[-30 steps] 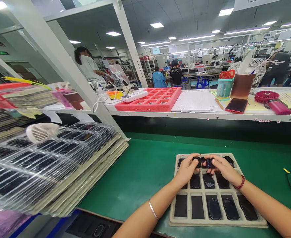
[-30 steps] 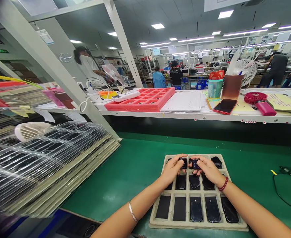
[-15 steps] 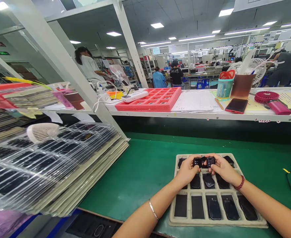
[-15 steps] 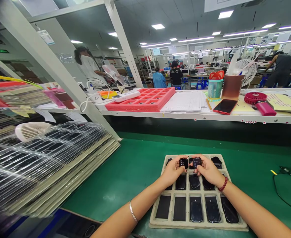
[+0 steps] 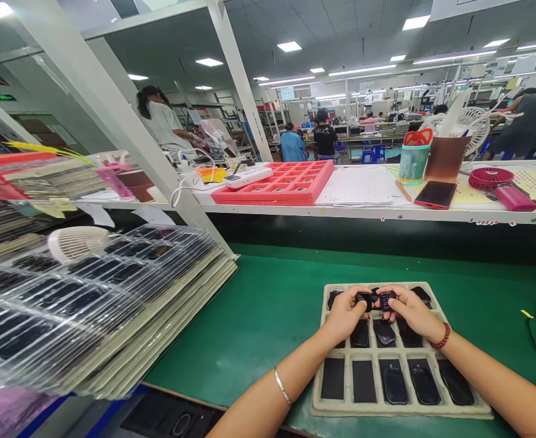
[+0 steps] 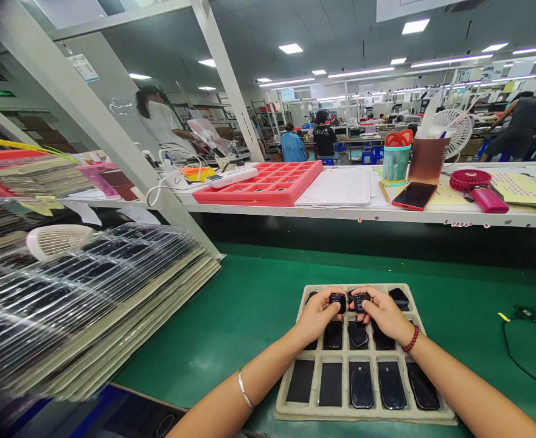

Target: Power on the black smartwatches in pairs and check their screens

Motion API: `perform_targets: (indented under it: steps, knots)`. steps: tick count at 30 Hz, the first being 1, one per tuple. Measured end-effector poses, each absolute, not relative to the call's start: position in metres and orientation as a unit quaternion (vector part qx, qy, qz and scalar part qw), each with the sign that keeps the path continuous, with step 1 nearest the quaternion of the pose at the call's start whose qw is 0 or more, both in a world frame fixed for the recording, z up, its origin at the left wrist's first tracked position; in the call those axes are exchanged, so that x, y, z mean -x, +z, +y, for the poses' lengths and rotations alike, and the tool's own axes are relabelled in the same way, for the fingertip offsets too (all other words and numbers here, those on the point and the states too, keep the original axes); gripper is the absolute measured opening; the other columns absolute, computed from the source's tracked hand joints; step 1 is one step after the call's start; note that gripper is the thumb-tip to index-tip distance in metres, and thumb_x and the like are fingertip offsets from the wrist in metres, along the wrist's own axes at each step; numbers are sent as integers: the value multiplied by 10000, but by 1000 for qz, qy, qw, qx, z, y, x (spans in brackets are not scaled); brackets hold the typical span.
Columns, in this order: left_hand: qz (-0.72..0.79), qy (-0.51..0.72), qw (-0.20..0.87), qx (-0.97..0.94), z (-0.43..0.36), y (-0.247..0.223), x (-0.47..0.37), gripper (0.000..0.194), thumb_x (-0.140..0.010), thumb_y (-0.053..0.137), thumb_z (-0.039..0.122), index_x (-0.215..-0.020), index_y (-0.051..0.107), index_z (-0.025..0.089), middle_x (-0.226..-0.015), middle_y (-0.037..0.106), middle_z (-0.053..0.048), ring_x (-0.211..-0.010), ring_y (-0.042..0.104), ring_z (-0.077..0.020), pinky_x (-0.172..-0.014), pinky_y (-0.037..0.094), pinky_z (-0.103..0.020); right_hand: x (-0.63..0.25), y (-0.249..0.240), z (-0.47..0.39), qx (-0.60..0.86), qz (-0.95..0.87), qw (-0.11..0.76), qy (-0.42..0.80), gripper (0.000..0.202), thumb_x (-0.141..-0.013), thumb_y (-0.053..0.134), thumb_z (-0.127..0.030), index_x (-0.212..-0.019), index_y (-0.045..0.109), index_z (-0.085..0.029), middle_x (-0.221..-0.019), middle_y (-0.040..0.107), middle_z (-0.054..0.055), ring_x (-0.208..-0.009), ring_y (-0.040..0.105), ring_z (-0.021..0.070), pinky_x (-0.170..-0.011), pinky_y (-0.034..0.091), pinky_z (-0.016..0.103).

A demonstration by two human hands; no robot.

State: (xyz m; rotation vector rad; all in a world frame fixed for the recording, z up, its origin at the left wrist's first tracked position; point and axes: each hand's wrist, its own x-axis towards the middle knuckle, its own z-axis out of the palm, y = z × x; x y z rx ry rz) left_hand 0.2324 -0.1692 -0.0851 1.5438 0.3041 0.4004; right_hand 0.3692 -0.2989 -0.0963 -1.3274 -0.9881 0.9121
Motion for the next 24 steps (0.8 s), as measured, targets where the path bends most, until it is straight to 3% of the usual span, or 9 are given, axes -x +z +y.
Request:
perform_targets:
  steps: [24]
  knots:
    - [144,178,677,-700,-170,-85,-232,243,-743,458,106,-960,562,144,-833,624,-50,-740,589,-145,-601,505,-239,-369,-97,-298,576,-436,576,383,220,-842,468,-264,-1036,529,-179,-896,646,55,-620,607,130,-543,483,250]
